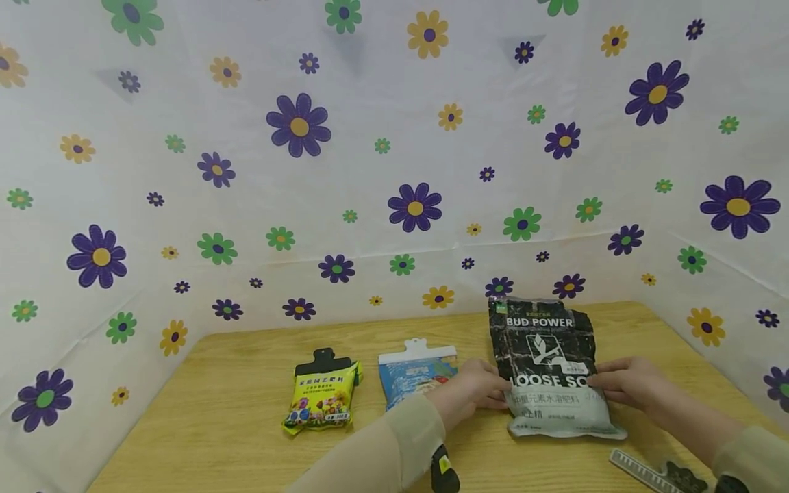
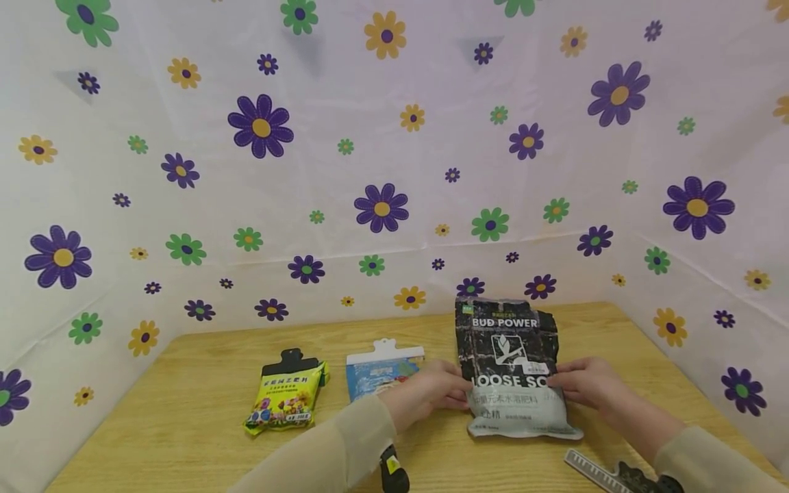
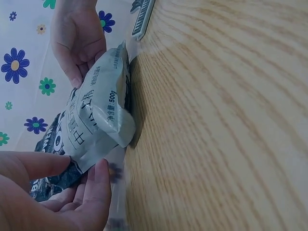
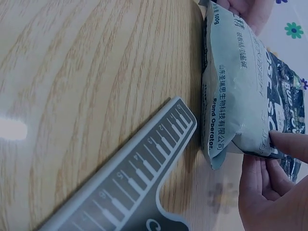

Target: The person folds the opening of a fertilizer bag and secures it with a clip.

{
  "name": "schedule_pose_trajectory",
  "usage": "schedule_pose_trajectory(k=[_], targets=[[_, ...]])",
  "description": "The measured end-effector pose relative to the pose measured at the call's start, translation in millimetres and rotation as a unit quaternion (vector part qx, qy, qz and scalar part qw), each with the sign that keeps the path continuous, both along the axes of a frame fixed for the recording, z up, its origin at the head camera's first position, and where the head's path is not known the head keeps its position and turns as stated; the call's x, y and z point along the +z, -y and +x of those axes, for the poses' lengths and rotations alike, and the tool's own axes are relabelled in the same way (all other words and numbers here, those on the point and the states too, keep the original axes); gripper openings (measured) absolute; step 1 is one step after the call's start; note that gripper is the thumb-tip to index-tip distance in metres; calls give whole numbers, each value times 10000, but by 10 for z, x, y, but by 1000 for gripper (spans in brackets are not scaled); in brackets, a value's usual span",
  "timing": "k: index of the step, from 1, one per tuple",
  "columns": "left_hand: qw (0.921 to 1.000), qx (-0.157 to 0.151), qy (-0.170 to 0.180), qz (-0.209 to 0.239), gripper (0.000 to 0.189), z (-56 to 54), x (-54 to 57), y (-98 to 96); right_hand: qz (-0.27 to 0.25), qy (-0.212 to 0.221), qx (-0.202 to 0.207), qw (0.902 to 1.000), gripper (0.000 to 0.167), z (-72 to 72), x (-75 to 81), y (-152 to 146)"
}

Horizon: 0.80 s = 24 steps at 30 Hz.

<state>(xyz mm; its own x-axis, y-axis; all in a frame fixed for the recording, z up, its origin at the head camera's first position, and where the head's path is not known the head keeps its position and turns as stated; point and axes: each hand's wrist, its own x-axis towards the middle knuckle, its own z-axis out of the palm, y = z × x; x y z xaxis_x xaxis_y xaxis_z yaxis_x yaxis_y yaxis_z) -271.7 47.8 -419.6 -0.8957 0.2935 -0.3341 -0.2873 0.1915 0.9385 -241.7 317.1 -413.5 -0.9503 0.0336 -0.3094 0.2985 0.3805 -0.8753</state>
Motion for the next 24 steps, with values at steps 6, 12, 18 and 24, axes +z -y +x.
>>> schedule_pose_trajectory(k=[6, 12, 18, 24], targets=[[9999, -110, -28, -85, 22, 1, 27, 19, 89, 23, 27, 10000, 70, 9, 42, 14], [9996, -35, -140, -234, 18, 6, 58, 12, 320, -19, 64, 9995, 70, 9, 75, 24], [9991, -59, -281, -304, 12, 2, 58, 15, 435, -83, 53, 9990, 69, -5, 76, 21], [9989, -27, -428, -198, 14, -26, 36, 2, 379, -218, 5, 9990, 68, -25, 84, 12]])
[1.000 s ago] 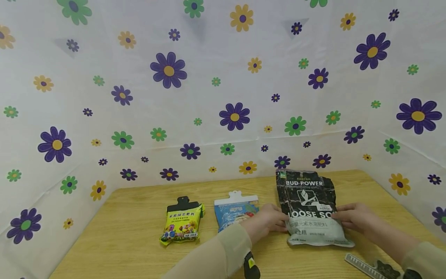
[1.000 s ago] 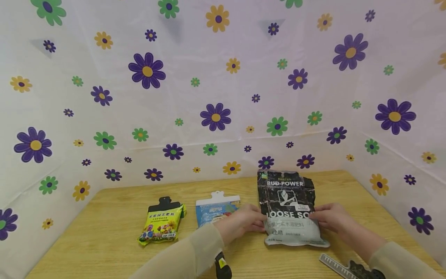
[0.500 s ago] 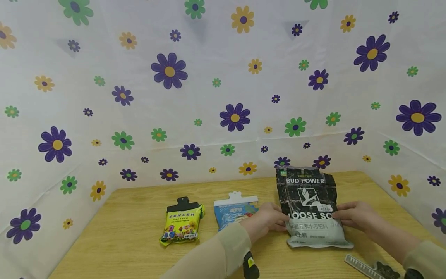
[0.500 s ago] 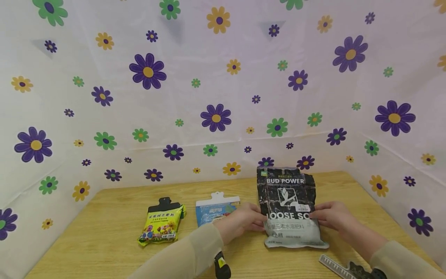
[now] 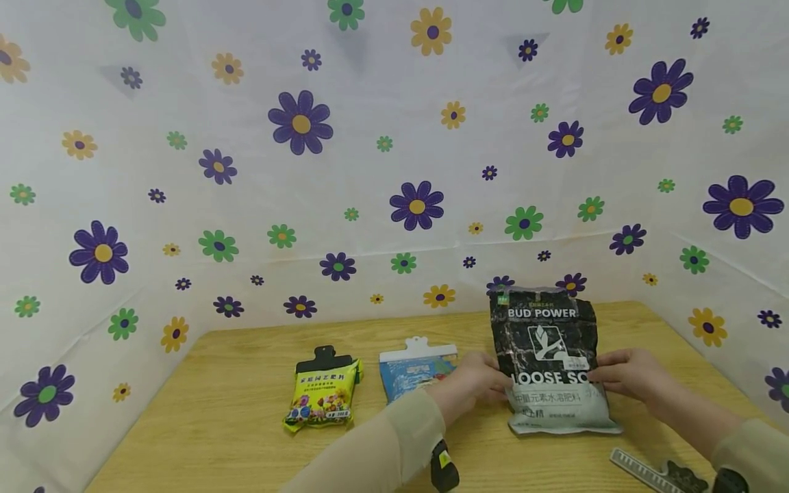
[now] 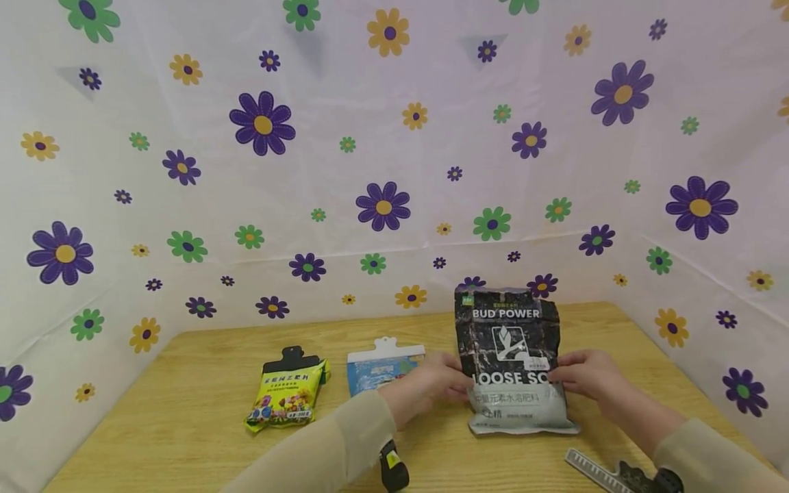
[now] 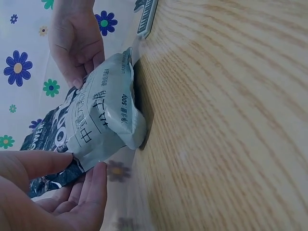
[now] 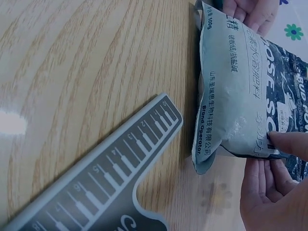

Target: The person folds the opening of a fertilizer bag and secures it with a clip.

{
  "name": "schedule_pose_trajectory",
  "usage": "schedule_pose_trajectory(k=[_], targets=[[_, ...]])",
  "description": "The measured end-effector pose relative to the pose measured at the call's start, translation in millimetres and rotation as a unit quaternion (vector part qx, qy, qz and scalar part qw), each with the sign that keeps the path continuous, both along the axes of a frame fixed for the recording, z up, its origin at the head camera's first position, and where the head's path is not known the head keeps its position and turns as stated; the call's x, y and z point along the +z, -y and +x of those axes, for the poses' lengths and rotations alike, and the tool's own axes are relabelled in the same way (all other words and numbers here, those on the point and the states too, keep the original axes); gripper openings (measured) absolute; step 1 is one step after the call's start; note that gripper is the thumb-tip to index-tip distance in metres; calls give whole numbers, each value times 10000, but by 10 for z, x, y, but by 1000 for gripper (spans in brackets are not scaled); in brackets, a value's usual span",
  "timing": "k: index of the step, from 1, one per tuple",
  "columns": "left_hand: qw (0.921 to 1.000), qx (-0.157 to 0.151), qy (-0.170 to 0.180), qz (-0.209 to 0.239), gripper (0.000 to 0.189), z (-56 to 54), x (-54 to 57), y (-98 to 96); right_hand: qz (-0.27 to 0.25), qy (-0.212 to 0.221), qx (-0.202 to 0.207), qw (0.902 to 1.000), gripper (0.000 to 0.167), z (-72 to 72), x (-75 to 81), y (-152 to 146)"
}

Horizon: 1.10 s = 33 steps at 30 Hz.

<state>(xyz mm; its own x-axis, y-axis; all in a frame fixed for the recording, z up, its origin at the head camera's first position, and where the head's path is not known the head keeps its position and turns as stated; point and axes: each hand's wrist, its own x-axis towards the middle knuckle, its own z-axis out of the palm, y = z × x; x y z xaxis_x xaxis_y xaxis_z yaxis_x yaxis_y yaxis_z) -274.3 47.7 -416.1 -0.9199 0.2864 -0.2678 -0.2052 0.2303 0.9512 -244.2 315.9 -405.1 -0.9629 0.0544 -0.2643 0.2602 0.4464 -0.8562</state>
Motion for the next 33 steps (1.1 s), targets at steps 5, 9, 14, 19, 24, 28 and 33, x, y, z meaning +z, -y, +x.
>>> schedule_pose_trajectory(k=[5, 9, 14, 19, 24, 28, 33], targets=[[9997, -123, -162, 102, 18, -20, 7, 8, 33, -62, 22, 10000, 66, -8, 6, -3], [9996, -189, -146, 164, 21, -33, 26, 21, 73, -47, 28, 10000, 66, -13, 25, 2], [9995, -209, -154, 173, 20, -37, 39, 28, 92, -58, 3, 9999, 66, -15, 39, 10], [9994, -174, -304, -34, 19, -32, 69, 47, 74, -83, 67, 9999, 66, -23, 28, 5], [9984, -75, -519, -218, 18, -27, 98, 46, 327, -179, 103, 9993, 64, -27, 1, 1], [9972, -44, -694, -276, 19, -15, 118, 49, 423, -319, 92, 9986, 62, -23, -22, 8], [9909, -79, -1047, -841, 26, -51, 133, 34, 354, -518, 85, 9980, 55, -14, -17, 15]])
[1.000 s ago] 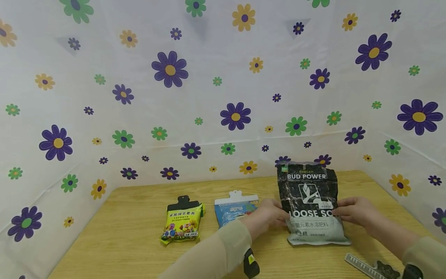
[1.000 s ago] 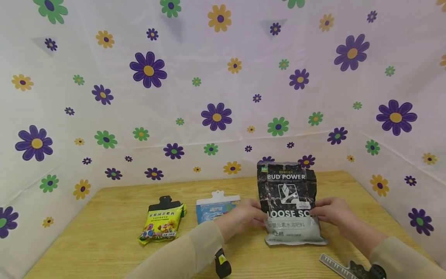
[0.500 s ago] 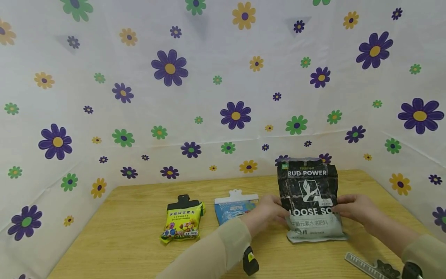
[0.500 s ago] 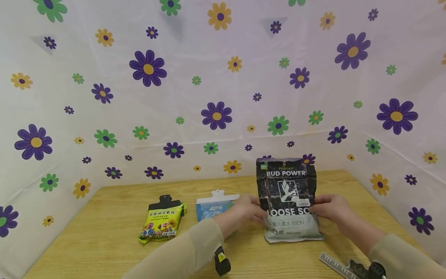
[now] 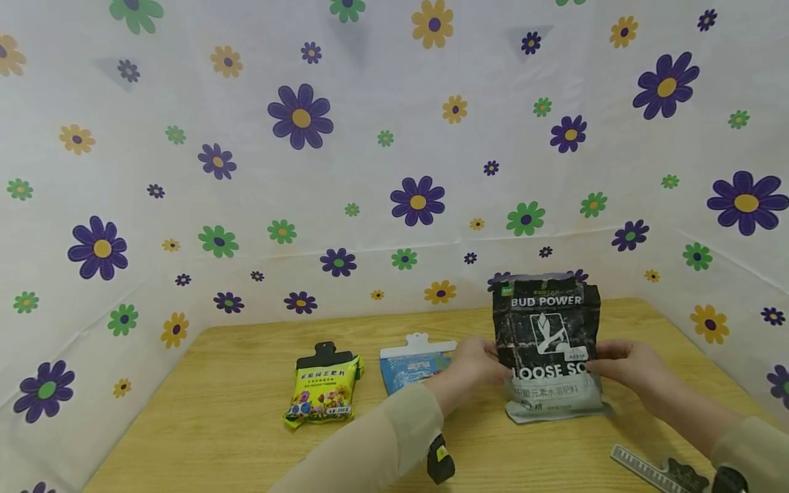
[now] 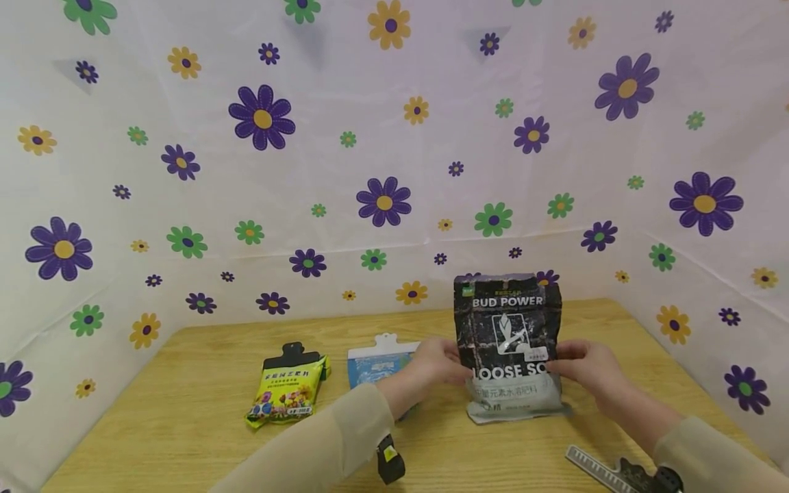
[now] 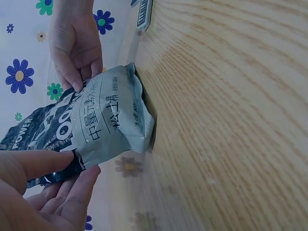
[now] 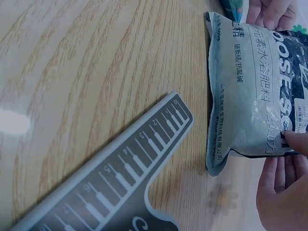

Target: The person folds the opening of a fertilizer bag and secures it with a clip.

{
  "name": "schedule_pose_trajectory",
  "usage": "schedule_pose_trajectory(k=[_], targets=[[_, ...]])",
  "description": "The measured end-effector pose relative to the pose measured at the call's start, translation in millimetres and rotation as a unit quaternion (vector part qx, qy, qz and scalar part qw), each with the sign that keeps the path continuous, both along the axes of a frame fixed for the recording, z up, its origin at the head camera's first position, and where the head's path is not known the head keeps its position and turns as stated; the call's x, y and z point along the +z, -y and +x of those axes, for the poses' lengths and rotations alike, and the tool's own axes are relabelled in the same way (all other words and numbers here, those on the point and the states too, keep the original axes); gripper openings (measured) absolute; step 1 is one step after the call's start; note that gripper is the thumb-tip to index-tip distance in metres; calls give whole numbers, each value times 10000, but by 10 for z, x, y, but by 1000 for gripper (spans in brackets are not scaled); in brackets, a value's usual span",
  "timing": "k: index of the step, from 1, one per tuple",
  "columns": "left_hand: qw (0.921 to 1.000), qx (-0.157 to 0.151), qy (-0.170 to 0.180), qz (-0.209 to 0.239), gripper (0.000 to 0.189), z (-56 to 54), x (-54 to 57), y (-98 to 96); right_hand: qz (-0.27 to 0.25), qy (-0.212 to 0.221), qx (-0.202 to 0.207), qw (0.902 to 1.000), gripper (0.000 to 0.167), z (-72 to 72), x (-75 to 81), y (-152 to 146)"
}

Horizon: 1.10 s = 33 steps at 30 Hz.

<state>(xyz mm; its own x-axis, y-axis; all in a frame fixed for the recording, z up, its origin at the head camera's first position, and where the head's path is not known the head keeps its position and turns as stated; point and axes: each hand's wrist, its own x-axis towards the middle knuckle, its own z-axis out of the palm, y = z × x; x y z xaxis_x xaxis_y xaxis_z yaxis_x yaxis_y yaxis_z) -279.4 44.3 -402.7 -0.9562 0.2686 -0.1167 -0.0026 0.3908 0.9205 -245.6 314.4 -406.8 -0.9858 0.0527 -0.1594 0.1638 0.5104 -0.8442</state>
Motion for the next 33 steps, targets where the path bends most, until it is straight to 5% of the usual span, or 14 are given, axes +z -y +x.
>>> schedule_pose_trajectory(k=[25, 33], targets=[[9909, -204, -1035, -840, 17, 2, 139, 29, -456, -735, -25, 9963, 20, 24, -40, 41], [9834, -303, -1405, -1108, 15, -18, 97, 13, -583, -1090, -89, 9923, 17, 57, -120, 67]])
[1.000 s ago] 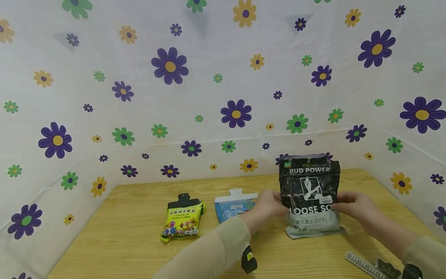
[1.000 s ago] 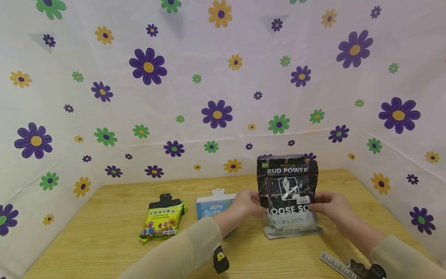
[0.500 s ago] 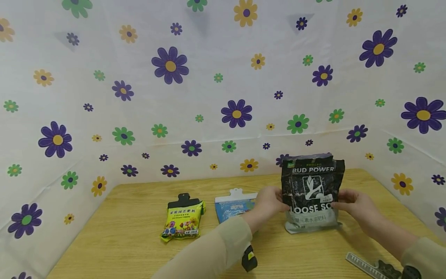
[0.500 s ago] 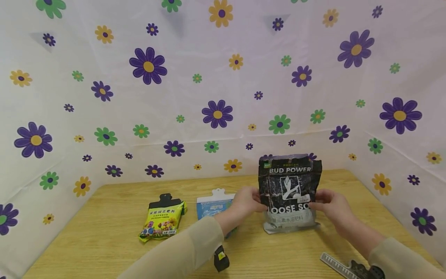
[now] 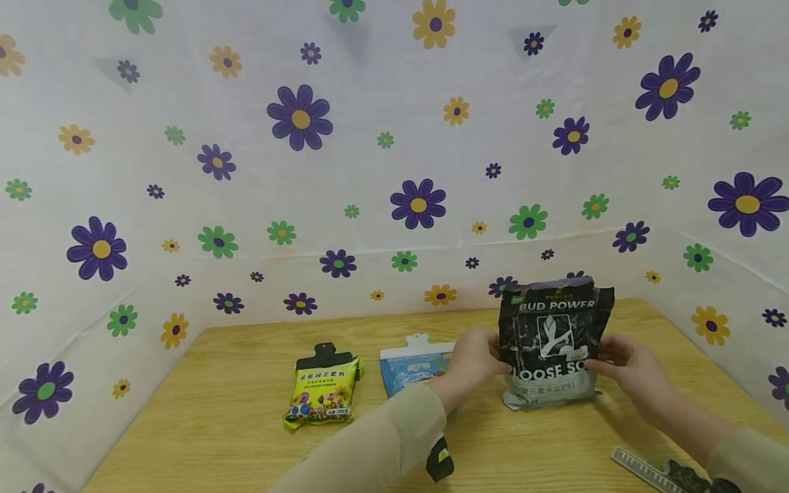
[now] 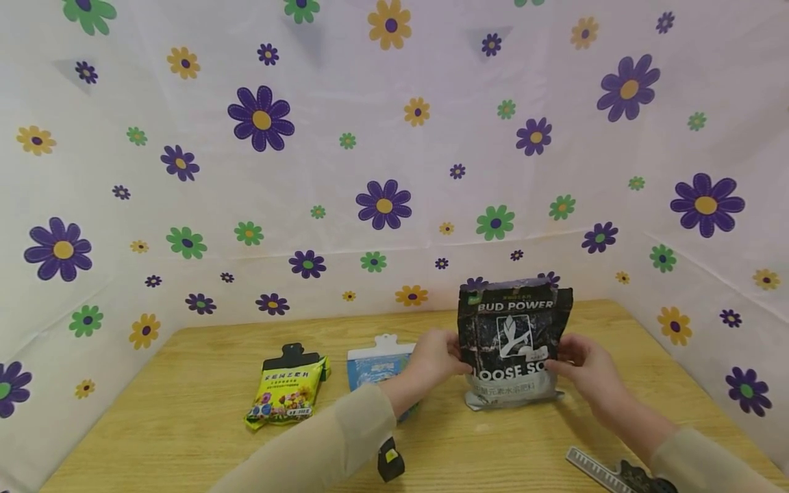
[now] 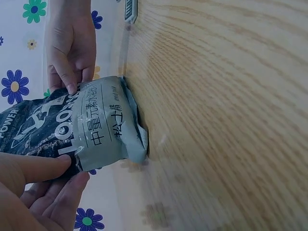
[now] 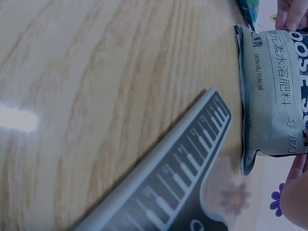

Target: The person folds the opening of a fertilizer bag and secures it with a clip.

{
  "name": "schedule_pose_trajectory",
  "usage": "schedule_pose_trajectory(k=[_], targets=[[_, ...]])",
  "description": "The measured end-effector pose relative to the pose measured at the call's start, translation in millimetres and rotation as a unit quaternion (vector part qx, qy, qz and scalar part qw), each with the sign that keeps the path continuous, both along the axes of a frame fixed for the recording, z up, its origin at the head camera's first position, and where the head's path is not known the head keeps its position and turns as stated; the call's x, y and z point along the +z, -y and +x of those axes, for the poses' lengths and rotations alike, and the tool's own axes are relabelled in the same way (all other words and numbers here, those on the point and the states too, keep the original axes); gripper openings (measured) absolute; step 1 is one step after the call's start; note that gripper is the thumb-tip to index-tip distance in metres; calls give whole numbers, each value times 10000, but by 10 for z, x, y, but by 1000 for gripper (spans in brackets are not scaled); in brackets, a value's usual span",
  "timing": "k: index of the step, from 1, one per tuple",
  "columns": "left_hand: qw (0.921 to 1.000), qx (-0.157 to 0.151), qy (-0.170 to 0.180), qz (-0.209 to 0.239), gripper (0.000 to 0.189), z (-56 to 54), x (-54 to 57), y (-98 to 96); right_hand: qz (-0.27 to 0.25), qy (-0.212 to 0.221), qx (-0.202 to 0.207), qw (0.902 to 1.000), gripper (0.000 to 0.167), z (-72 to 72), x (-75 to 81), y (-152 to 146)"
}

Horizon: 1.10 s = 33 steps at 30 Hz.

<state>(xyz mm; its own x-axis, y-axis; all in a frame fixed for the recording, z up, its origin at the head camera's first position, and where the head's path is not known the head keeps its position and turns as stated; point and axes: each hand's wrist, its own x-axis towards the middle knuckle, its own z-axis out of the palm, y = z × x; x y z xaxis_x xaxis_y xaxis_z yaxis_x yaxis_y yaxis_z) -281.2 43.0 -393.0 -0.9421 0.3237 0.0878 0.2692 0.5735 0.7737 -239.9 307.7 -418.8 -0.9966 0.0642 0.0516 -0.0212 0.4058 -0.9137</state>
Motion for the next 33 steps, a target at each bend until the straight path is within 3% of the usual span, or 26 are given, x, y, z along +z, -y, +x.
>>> schedule_pose_trajectory(k=[14, 19, 26, 33], targets=[[9982, -223, -500, -240, 12, 36, -29, 37, -19, -198, -62, 9998, 19, 44, -64, 11], [9961, -258, -704, -473, 11, 58, -40, 41, 38, -256, -81, 9996, 27, 60, -74, 9], [9896, -193, -1043, -969, 16, 92, -2, 32, 277, -222, -159, 9992, 59, 51, -53, 8], [9895, -196, -1090, -930, 12, 112, 40, 40, 423, -243, -185, 9986, 58, 81, -32, 31]])
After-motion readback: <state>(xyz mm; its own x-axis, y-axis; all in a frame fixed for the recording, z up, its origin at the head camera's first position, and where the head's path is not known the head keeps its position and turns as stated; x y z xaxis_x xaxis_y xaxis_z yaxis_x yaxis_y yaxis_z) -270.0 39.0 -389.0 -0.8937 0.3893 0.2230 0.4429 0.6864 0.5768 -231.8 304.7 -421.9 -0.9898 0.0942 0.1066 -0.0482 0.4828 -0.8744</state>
